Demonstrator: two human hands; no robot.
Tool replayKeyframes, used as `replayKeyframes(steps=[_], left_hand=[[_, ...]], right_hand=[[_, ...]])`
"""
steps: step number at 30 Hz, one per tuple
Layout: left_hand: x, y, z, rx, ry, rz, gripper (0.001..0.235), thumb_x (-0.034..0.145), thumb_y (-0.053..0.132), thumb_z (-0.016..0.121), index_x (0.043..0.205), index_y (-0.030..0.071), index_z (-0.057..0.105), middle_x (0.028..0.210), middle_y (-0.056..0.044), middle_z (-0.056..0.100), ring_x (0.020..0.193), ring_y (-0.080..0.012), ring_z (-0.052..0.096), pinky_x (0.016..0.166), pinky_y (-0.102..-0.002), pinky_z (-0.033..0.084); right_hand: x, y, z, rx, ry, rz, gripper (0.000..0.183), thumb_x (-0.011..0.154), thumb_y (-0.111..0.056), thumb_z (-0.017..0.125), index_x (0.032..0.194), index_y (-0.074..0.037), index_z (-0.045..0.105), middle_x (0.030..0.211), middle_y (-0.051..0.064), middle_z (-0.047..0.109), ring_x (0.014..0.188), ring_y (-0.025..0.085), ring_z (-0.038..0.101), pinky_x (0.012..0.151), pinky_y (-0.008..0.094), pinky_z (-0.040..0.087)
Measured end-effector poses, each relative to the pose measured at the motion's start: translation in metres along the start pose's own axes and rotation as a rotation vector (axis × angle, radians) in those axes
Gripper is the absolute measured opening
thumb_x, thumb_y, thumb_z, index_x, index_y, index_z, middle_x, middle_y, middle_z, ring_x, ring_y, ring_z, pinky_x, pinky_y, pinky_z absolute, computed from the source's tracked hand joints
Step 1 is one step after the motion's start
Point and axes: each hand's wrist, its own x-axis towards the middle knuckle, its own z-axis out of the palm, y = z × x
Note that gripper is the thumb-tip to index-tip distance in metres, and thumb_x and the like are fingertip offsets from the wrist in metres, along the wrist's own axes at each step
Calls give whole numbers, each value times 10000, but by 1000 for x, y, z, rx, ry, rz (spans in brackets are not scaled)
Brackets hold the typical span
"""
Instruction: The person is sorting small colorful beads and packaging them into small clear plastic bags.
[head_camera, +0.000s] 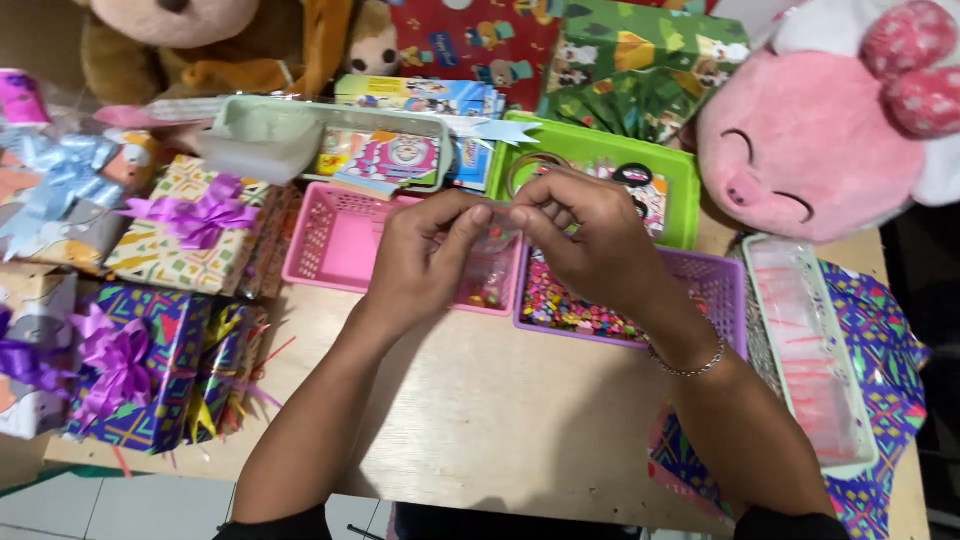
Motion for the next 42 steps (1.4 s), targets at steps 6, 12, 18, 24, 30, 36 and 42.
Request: replayKeyframes(steps=[6,12,18,24,30,36,42], left_hand=[[-11,-5,-42,-25,32,-87,190,1030,167,624,962,93,785,641,-48,650,703,-101,572,652,-295,518],[-32,-33,-66,227,-33,-322,136,969,165,661,972,91,774,719,-117,739,747,-288,749,698,-406,559],[-40,-50,-81,388,-202,-405,158,903,38,635,985,31,770,810,-243,755,865,-492,723,758,-534,542],[-37,-64,-84,489,-251,-439,138,874,76,660,925,94,787,789,-158,772,839,-425,744,761,-501,563],[-41,-77,-83,492,-234,-424,113,858,90,673,905,100,775,807,-138,773,845,-405,750,756,-501,565],[-45,-70,-84,428,-211,-436,136,840,97,694,951,86,773,852,-155,773,915,-453,721,781,-534,558],[-42,-66,-88,518,-254,-449,133,837,96,696,936,79,784,856,-183,772,904,-460,725,794,-551,555]], right_hand=[[18,3,55,178,-69,55,86,917,-8,715,999,-23,735,734,102,668,610,165,675,560,289,539],[24,22,108,127,-203,226,74,913,-97,717,971,-53,728,721,91,683,596,161,633,567,315,530],[34,18,114,-125,-406,265,87,882,-151,717,910,-76,750,763,141,735,738,344,710,717,442,561],[27,27,123,-229,-427,256,64,885,-171,718,905,-116,744,767,103,723,757,323,714,693,433,572],[29,26,121,-186,-389,197,97,919,-90,707,1000,-95,761,843,104,741,802,303,730,748,386,600],[24,28,118,-210,-410,126,24,887,-93,717,886,-76,733,773,121,717,768,338,720,719,419,586],[21,37,122,-242,-392,87,29,872,-87,728,847,-73,721,742,122,700,739,336,717,699,423,577]])
